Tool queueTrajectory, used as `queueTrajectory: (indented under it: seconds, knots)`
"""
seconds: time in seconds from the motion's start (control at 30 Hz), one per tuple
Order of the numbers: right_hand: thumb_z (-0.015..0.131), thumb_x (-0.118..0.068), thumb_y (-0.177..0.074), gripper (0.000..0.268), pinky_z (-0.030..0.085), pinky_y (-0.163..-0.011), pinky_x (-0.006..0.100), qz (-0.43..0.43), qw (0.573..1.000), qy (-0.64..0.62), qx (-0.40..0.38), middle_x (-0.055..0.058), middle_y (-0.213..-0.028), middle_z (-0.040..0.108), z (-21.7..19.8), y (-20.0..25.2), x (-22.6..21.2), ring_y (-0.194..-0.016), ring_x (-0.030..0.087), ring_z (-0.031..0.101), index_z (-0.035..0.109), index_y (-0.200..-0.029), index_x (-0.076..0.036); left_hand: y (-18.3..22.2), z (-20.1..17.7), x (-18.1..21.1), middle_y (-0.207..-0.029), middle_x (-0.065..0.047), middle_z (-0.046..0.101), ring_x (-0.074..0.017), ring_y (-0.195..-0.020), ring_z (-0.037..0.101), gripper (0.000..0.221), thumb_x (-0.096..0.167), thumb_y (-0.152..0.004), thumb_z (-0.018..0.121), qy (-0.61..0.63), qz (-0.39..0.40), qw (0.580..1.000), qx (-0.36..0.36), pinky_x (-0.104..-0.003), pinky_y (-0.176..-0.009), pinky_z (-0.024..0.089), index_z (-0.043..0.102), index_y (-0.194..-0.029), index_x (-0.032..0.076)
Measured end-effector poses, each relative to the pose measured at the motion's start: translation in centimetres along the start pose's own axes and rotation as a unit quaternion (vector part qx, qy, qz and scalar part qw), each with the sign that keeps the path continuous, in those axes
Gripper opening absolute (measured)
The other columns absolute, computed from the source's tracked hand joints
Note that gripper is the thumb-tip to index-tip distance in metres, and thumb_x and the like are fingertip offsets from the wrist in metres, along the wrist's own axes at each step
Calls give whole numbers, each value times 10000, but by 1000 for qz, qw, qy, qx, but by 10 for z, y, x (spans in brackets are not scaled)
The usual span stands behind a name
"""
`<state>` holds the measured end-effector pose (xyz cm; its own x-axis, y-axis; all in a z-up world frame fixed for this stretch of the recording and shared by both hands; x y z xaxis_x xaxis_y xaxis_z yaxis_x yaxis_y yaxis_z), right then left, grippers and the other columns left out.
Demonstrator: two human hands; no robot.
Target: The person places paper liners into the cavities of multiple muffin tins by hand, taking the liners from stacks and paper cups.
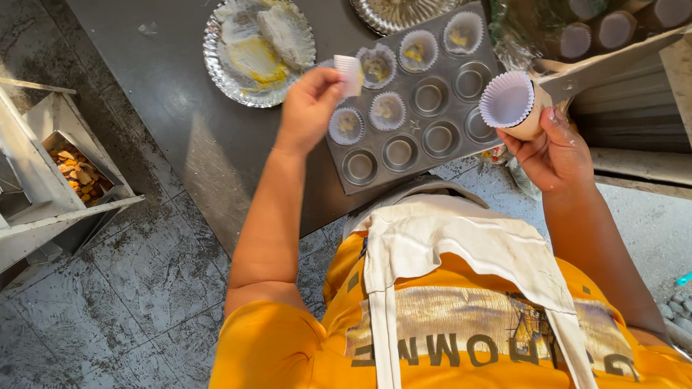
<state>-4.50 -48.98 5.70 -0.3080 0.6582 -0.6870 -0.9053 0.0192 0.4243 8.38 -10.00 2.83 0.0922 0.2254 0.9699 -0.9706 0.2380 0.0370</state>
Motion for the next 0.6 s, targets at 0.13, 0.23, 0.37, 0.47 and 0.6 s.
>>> queueTrajectory:
  seconds: [0.13, 0.23, 0.37, 0.47, 0.6]
  knots:
    - [732, -297, -1005, 612, 500, -1194, 499, 13, 1000, -22, 14, 51, -1523, 571, -21, 10, -11, -1428, 276, 563, 467, -1532, -133, 7, 99, -7, -1056, -54, 772, -269, -992, 730, 134, 98, -966, 748, -432, 153, 888, -31, -463, -1180, 472, 715, -1089, 140]
    - [725, -307, -1012, 649, 485, -1200, 482, 8, 1000, -25, -14, 58, -1537, 570, -29, 17, -18, -1435, 278, 554, 453, -1574, -131, 9, 145, -30, -1156, -96, 732, -298, -1069, 704, 279, 58, -877, 638, -509, 229, 824, -100, -549, -1180, 347, 683, -1148, 103]
    - [725, -316, -999, 658, 491, -1182, 484, 2, 1000, -21, 6, 52, -1524, 575, -46, 25, -22, -1422, 274, 560, 443, -1568, -143, 1, 171, -64, -1124, -110, 726, -252, -1095, 693, 259, 79, -901, 587, -636, 271, 709, -136, -634, -1181, 251, 682, -1141, 64]
    - [716, -309, -1020, 648, 502, -1179, 482, 5, 1000, -28, -6, 66, -1524, 581, -55, 28, -24, -1416, 279, 567, 450, -1581, -121, 3, 175, -79, -1086, -110, 720, -259, -1084, 685, 330, 113, -906, 565, -665, 256, 684, -154, -673, -1169, 218, 685, -1199, 20]
    - [702, -289, -1027, 599, 516, -1136, 483, 15, 999, -32, 13, 59, -1508, 586, -64, 26, -18, -1394, 277, 579, 455, -1550, -135, 4, 170, -95, -1123, -112, 713, -296, -1132, 671, 305, 275, -999, 548, -684, 155, 678, -220, -692, -1193, 173, 702, -1134, 49]
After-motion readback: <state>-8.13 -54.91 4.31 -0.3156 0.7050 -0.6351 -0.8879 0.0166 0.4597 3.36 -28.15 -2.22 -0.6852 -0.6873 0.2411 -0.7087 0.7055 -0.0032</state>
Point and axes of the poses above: each hand's wrist, its own y-axis away from the middle knuckle, its own z-axis out of the palm, x = y × z, the point moved 7 cm from there along -y, towards the middle knuckle
